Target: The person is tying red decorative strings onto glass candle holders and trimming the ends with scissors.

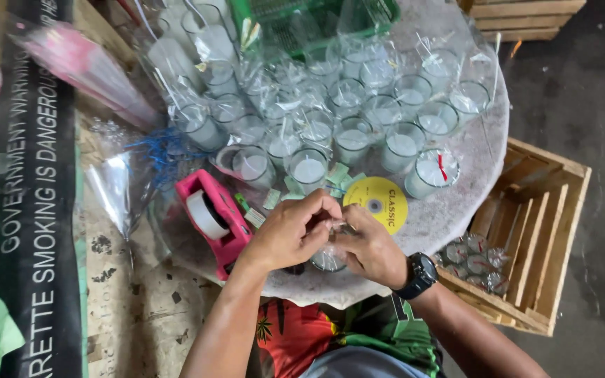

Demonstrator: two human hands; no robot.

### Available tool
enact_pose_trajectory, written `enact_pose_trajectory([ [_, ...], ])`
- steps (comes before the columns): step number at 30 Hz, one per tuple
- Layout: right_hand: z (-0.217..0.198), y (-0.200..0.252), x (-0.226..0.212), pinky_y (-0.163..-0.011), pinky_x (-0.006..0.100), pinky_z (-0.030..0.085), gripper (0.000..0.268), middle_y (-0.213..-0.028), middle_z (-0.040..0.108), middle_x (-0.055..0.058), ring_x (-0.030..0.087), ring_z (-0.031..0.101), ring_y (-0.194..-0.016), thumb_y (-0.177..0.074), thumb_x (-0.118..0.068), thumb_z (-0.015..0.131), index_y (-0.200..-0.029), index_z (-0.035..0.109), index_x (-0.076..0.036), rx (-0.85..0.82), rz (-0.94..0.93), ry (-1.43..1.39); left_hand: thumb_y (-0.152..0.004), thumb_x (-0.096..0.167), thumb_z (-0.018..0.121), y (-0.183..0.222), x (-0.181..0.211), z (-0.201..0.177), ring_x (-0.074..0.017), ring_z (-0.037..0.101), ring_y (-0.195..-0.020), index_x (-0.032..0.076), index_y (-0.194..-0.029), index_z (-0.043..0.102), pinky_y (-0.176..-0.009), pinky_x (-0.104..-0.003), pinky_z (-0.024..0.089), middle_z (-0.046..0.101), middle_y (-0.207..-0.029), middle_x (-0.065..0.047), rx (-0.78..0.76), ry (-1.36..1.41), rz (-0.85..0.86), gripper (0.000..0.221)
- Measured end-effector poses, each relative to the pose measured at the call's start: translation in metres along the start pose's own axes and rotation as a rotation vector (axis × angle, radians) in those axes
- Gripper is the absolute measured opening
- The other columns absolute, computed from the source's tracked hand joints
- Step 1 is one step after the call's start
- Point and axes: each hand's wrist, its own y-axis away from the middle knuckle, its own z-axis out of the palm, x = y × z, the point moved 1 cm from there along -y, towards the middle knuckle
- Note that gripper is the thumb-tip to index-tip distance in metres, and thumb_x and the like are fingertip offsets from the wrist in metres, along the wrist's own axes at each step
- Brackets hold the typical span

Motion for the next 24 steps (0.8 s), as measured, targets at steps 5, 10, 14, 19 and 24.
enact_pose_trajectory([
  [5,-0.008,-0.009,-0.007,-0.052,0.035,0.040,0.030,-0.070,0.033,0.005,0.027,0.045,-0.059,-0.088,-0.029,0.040,-0.083,0.066,-0.014,0.012,0.005,0.020,-0.075,0.009,0.055,0.003,-0.007,-0.002,-0.0324,0.058,-0.057,0.011,-0.091,0.050,-0.051,-0.041,0.045,0.061,-0.063,-0.011,0.046,-0.146,-0.182,0.017],
  [10,-0.013,-0.014,-0.008,-0.045,0.031,0.039,0.021,-0.064,0.033,0.004,0.023,0.041,-0.048,-0.084,-0.020,0.048,-0.077,0.066,-0.012,0.064,0.026,-0.044,-0.080,0.022,0.052,0.012,-0.020,0.006,-0.0294,0.061,-0.067,0.018,-0.088,0.051,-0.060,-0.040,0.048,0.061,-0.070,-0.008,0.096,-0.419,-0.227,0.009],
  [14,-0.019,-0.006,0.001,-0.041,0.029,0.036,0.015,-0.063,0.035,0.003,0.021,0.039,-0.044,-0.079,-0.016,0.055,-0.068,0.061,-0.009,0.045,0.144,-0.162,-0.081,0.032,0.051,0.023,-0.041,0.013,-0.0256,0.060,-0.064,0.020,-0.075,0.051,-0.056,-0.037,0.048,0.056,-0.065,-0.003,0.182,-0.585,-0.293,0.012],
  [19,-0.027,-0.014,-0.002,-0.039,0.026,0.032,0.016,-0.059,0.035,0.003,0.016,0.034,-0.042,-0.082,-0.012,0.050,-0.071,0.061,-0.006,0.077,0.242,-0.278,-0.081,0.035,0.049,0.041,-0.050,0.037,-0.0237,0.060,-0.056,0.023,-0.073,0.049,-0.050,-0.036,0.048,0.056,-0.061,0.000,0.288,-0.643,-0.392,0.015],
  [24,-0.026,-0.004,0.007,-0.041,0.022,0.033,0.022,-0.064,0.063,0.001,0.008,0.043,-0.048,-0.086,-0.023,0.045,-0.089,0.063,-0.013,0.015,0.431,-0.240,-0.091,0.025,0.040,0.054,-0.027,0.047,-0.0126,0.049,-0.037,0.012,-0.073,0.040,-0.032,-0.025,0.039,0.048,-0.051,-0.001,0.331,-0.410,-0.388,0.023],
])
